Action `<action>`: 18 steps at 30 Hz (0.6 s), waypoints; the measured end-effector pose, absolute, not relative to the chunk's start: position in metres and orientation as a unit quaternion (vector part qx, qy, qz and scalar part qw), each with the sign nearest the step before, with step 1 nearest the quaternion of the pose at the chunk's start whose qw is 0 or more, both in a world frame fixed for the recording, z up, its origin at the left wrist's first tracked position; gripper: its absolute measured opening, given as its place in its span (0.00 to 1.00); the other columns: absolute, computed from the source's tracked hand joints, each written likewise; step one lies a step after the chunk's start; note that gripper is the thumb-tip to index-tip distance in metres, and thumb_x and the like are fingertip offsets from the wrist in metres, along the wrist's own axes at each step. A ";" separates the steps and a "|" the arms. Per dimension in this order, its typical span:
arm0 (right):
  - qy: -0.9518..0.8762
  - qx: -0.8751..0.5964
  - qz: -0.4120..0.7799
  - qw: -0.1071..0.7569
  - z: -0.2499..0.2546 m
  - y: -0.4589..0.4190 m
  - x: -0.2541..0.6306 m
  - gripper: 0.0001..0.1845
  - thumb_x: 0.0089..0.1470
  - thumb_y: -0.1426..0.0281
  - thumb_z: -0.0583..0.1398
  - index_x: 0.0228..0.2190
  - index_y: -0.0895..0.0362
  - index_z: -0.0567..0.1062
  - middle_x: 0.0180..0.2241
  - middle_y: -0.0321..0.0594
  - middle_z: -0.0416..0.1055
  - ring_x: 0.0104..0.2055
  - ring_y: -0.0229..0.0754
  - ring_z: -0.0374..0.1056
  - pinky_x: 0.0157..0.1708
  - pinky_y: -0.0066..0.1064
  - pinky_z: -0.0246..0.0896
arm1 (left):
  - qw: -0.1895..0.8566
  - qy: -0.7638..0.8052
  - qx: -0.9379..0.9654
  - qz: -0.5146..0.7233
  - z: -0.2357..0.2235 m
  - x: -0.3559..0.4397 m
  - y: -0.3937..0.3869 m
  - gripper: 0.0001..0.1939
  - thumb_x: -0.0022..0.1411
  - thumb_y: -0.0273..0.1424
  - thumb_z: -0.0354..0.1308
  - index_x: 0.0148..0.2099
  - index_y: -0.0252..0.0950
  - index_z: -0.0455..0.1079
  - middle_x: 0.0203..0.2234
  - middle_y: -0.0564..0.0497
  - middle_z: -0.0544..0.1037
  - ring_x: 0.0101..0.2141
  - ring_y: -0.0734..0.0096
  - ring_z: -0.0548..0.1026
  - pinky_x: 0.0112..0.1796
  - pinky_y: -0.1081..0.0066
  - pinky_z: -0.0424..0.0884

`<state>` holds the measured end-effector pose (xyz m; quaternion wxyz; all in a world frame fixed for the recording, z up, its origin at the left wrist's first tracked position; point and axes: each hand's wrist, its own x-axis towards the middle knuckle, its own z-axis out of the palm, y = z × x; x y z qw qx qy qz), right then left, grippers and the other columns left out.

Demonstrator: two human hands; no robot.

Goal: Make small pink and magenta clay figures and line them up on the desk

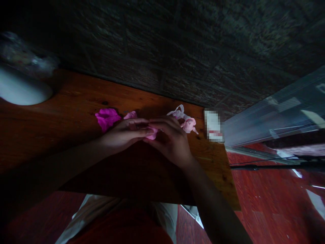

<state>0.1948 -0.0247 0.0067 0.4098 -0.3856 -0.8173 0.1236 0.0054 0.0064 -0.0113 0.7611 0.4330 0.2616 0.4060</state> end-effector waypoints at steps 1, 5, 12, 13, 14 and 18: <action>-0.820 -0.384 0.123 0.407 0.006 -0.025 0.194 0.19 0.55 0.68 0.72 0.49 0.48 0.80 0.48 0.42 0.82 0.53 0.51 0.76 0.55 0.51 0.70 | 0.763 0.266 0.434 0.398 -0.011 0.005 0.006 0.14 0.50 0.32 0.78 0.40 0.34 0.83 0.35 0.48 0.86 0.36 0.69 0.82 0.42 0.70 0.76; -0.823 -0.379 0.126 0.403 0.004 -0.026 0.192 0.24 0.54 0.67 0.73 0.52 0.47 0.79 0.51 0.43 0.81 0.56 0.52 0.75 0.57 0.52 0.69 | 0.759 0.267 0.441 0.398 -0.009 0.005 0.005 0.12 0.51 0.30 0.77 0.39 0.34 0.82 0.32 0.50 0.85 0.34 0.70 0.81 0.40 0.69 0.76; -0.818 -0.376 0.114 0.421 0.005 -0.026 0.192 0.23 0.54 0.67 0.73 0.52 0.49 0.79 0.51 0.44 0.81 0.55 0.52 0.75 0.57 0.51 0.69 | 0.774 0.238 0.442 0.387 -0.009 0.004 0.006 0.13 0.52 0.34 0.77 0.38 0.35 0.84 0.35 0.48 0.85 0.38 0.69 0.81 0.42 0.71 0.75; -0.815 -0.377 0.115 0.424 0.005 -0.026 0.192 0.23 0.54 0.67 0.73 0.51 0.48 0.79 0.50 0.43 0.82 0.54 0.52 0.76 0.57 0.51 0.70 | 0.786 0.229 0.429 0.383 -0.010 0.004 0.006 0.14 0.52 0.35 0.78 0.39 0.36 0.84 0.37 0.47 0.85 0.39 0.68 0.81 0.42 0.71 0.75; -0.813 -0.378 0.115 0.427 0.005 -0.026 0.192 0.23 0.54 0.67 0.73 0.51 0.47 0.79 0.49 0.42 0.82 0.54 0.51 0.76 0.56 0.50 0.70 | 0.796 0.222 0.416 0.379 -0.010 0.003 0.007 0.14 0.52 0.36 0.78 0.40 0.37 0.84 0.39 0.46 0.86 0.40 0.68 0.82 0.42 0.71 0.76; -0.808 -0.380 0.118 0.434 0.005 -0.026 0.193 0.23 0.53 0.67 0.74 0.50 0.48 0.79 0.46 0.40 0.83 0.51 0.51 0.77 0.54 0.49 0.72 | 0.803 0.233 0.408 0.365 -0.012 0.002 0.007 0.15 0.53 0.36 0.77 0.42 0.36 0.84 0.43 0.44 0.86 0.44 0.64 0.83 0.45 0.69 0.77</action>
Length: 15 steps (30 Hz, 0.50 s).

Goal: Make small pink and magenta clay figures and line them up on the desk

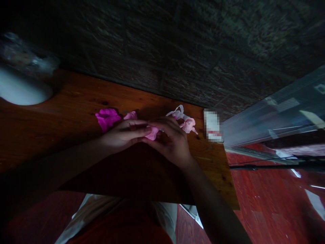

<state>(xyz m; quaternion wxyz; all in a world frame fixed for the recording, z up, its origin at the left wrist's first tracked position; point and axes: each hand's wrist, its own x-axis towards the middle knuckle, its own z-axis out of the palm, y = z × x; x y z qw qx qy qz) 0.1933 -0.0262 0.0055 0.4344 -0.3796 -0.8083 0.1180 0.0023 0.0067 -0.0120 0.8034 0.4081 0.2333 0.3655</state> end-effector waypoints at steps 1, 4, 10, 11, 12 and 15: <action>-0.808 -0.379 0.120 0.435 0.005 -0.026 0.194 0.23 0.53 0.67 0.74 0.50 0.48 0.80 0.46 0.41 0.83 0.50 0.51 0.77 0.53 0.48 0.72 | 0.799 0.239 0.414 0.365 -0.012 0.002 0.006 0.15 0.53 0.36 0.77 0.42 0.36 0.84 0.43 0.44 0.86 0.44 0.63 0.83 0.45 0.68 0.77; -0.806 -0.382 0.125 0.435 0.004 -0.026 0.194 0.22 0.52 0.66 0.74 0.49 0.48 0.80 0.45 0.41 0.83 0.49 0.50 0.77 0.52 0.48 0.73 | 0.795 0.248 0.416 0.365 -0.012 0.003 0.006 0.16 0.53 0.38 0.77 0.42 0.36 0.84 0.44 0.43 0.86 0.45 0.62 0.83 0.46 0.67 0.77; -0.802 -0.377 0.118 0.447 0.001 -0.024 0.195 0.18 0.55 0.68 0.72 0.48 0.50 0.81 0.44 0.41 0.83 0.47 0.49 0.77 0.49 0.45 0.74 | 0.794 0.256 0.429 0.347 -0.008 0.003 0.004 0.17 0.51 0.38 0.78 0.40 0.33 0.83 0.38 0.46 0.86 0.41 0.67 0.81 0.48 0.67 0.74; -0.803 -0.372 0.120 0.450 0.001 -0.024 0.195 0.19 0.55 0.69 0.72 0.49 0.49 0.80 0.44 0.41 0.83 0.47 0.48 0.77 0.49 0.45 0.73 | 0.785 0.261 0.442 0.346 -0.007 0.003 0.004 0.17 0.51 0.38 0.78 0.40 0.33 0.83 0.37 0.46 0.86 0.40 0.68 0.81 0.48 0.67 0.74; -0.803 -0.369 0.123 0.452 0.000 -0.024 0.195 0.20 0.55 0.70 0.72 0.49 0.49 0.80 0.45 0.41 0.83 0.48 0.48 0.77 0.49 0.45 0.73 | 0.774 0.266 0.455 0.350 -0.006 0.003 0.003 0.17 0.52 0.37 0.77 0.40 0.32 0.83 0.37 0.46 0.86 0.39 0.68 0.81 0.48 0.68 0.73; -0.799 -0.372 0.121 0.456 0.000 -0.025 0.195 0.22 0.54 0.72 0.73 0.50 0.50 0.80 0.45 0.41 0.83 0.48 0.48 0.77 0.50 0.45 0.73 | 0.741 0.280 0.490 0.364 -0.004 0.004 0.002 0.16 0.55 0.37 0.75 0.41 0.32 0.83 0.37 0.46 0.86 0.39 0.68 0.80 0.47 0.67 0.73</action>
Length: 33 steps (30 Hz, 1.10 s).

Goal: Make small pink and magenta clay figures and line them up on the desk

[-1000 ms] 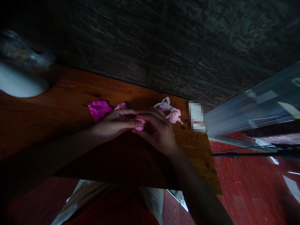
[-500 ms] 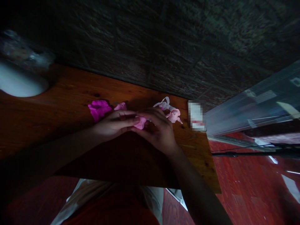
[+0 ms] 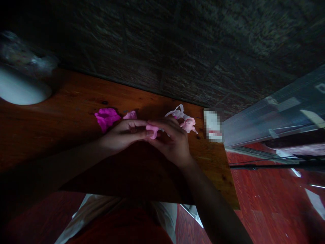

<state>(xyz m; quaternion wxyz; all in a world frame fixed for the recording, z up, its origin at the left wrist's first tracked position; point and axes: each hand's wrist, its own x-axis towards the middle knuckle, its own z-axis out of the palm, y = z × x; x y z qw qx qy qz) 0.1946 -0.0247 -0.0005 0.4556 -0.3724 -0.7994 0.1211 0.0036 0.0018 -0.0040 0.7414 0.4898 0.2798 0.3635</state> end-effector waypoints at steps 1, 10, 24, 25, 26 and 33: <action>-0.799 -0.376 0.119 0.455 -0.001 -0.025 0.194 0.22 0.54 0.72 0.73 0.50 0.50 0.80 0.45 0.41 0.83 0.48 0.48 0.77 0.50 0.45 0.73 | 0.733 0.283 0.497 0.369 -0.004 0.004 0.001 0.16 0.56 0.37 0.75 0.42 0.32 0.83 0.38 0.45 0.86 0.39 0.67 0.80 0.48 0.67 0.73; -0.798 -0.381 0.103 0.455 -0.001 -0.026 0.191 0.27 0.50 0.72 0.75 0.52 0.50 0.80 0.46 0.41 0.83 0.49 0.49 0.77 0.50 0.45 0.74 | 0.766 0.254 0.432 0.403 -0.008 0.007 0.000 0.18 0.52 0.41 0.77 0.41 0.34 0.84 0.39 0.47 0.86 0.42 0.65 0.81 0.47 0.67 0.73; -0.795 -0.390 0.107 0.452 0.000 -0.028 0.188 0.26 0.52 0.72 0.74 0.53 0.51 0.78 0.48 0.43 0.83 0.49 0.49 0.77 0.51 0.45 0.75 | 0.783 0.257 0.396 0.405 -0.009 0.008 0.001 0.17 0.51 0.41 0.77 0.38 0.35 0.83 0.36 0.48 0.85 0.41 0.64 0.81 0.44 0.68 0.73; -0.796 -0.390 0.107 0.451 0.000 -0.028 0.188 0.27 0.53 0.72 0.73 0.54 0.50 0.78 0.48 0.42 0.83 0.50 0.49 0.77 0.51 0.45 0.75 | 0.783 0.255 0.397 0.405 -0.009 0.008 0.001 0.17 0.50 0.39 0.78 0.38 0.35 0.83 0.35 0.48 0.85 0.40 0.65 0.81 0.44 0.68 0.73; -0.797 -0.390 0.105 0.449 -0.001 -0.028 0.188 0.27 0.54 0.72 0.73 0.54 0.50 0.78 0.49 0.42 0.82 0.50 0.49 0.77 0.51 0.45 0.75 | 0.782 0.255 0.399 0.404 -0.009 0.008 0.001 0.16 0.50 0.37 0.78 0.39 0.35 0.83 0.34 0.49 0.85 0.38 0.67 0.81 0.45 0.68 0.73; -0.800 -0.397 0.092 0.440 -0.001 -0.029 0.189 0.30 0.56 0.72 0.71 0.59 0.49 0.73 0.52 0.44 0.81 0.53 0.50 0.76 0.53 0.47 0.75 | 0.792 0.247 0.399 0.391 -0.010 0.006 0.004 0.16 0.48 0.26 0.78 0.42 0.34 0.83 0.36 0.49 0.85 0.39 0.70 0.80 0.48 0.66 0.71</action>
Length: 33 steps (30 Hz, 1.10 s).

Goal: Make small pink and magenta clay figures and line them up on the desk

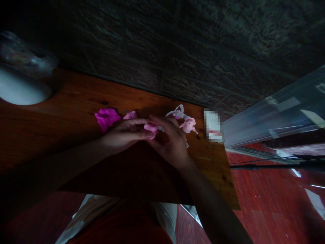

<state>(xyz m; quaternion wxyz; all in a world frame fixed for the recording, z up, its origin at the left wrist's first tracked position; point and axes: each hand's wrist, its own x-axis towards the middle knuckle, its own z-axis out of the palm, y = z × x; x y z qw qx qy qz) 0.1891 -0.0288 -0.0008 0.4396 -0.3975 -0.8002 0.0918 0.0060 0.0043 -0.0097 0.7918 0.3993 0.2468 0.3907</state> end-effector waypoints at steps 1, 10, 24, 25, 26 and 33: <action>-0.801 -0.398 0.091 0.438 -0.001 -0.029 0.189 0.30 0.56 0.72 0.71 0.59 0.50 0.73 0.52 0.44 0.81 0.53 0.50 0.76 0.53 0.47 0.75 | 0.794 0.243 0.399 0.390 -0.010 0.006 0.004 0.16 0.48 0.26 0.78 0.42 0.34 0.83 0.36 0.49 0.85 0.39 0.69 0.80 0.49 0.65 0.71; -0.789 -0.407 0.094 0.451 0.002 -0.030 0.188 0.24 0.54 0.69 0.73 0.52 0.50 0.77 0.47 0.42 0.80 0.50 0.50 0.76 0.51 0.46 0.74 | 0.786 0.240 0.404 0.402 -0.011 0.007 0.004 0.16 0.53 0.36 0.76 0.42 0.35 0.82 0.39 0.47 0.83 0.41 0.67 0.79 0.43 0.69 0.72; -0.793 -0.411 0.107 0.436 0.005 -0.027 0.194 0.24 0.54 0.67 0.73 0.53 0.52 0.78 0.48 0.44 0.82 0.50 0.50 0.77 0.51 0.46 0.73 | 0.785 0.251 0.394 0.406 -0.011 0.008 0.004 0.18 0.49 0.36 0.79 0.42 0.36 0.84 0.37 0.47 0.85 0.36 0.69 0.79 0.40 0.70 0.73; -0.790 -0.408 0.118 0.442 0.005 -0.027 0.194 0.26 0.54 0.67 0.73 0.54 0.52 0.77 0.49 0.44 0.82 0.50 0.49 0.77 0.52 0.46 0.74 | 0.789 0.246 0.390 0.406 -0.011 0.008 0.004 0.18 0.49 0.36 0.79 0.42 0.36 0.85 0.36 0.47 0.85 0.36 0.71 0.79 0.40 0.71 0.73; -0.786 -0.408 0.129 0.446 0.004 -0.028 0.194 0.27 0.54 0.67 0.73 0.55 0.51 0.77 0.50 0.43 0.82 0.51 0.49 0.77 0.52 0.46 0.74 | 0.794 0.242 0.386 0.403 -0.011 0.008 0.004 0.18 0.49 0.36 0.79 0.42 0.36 0.85 0.36 0.47 0.85 0.36 0.71 0.79 0.40 0.71 0.73; -0.774 -0.402 0.180 0.454 0.004 -0.029 0.194 0.25 0.52 0.69 0.74 0.52 0.48 0.79 0.49 0.41 0.82 0.51 0.48 0.76 0.54 0.48 0.74 | 0.811 0.241 0.363 0.389 -0.012 0.007 0.003 0.16 0.49 0.34 0.79 0.41 0.36 0.85 0.40 0.45 0.85 0.40 0.68 0.80 0.43 0.70 0.74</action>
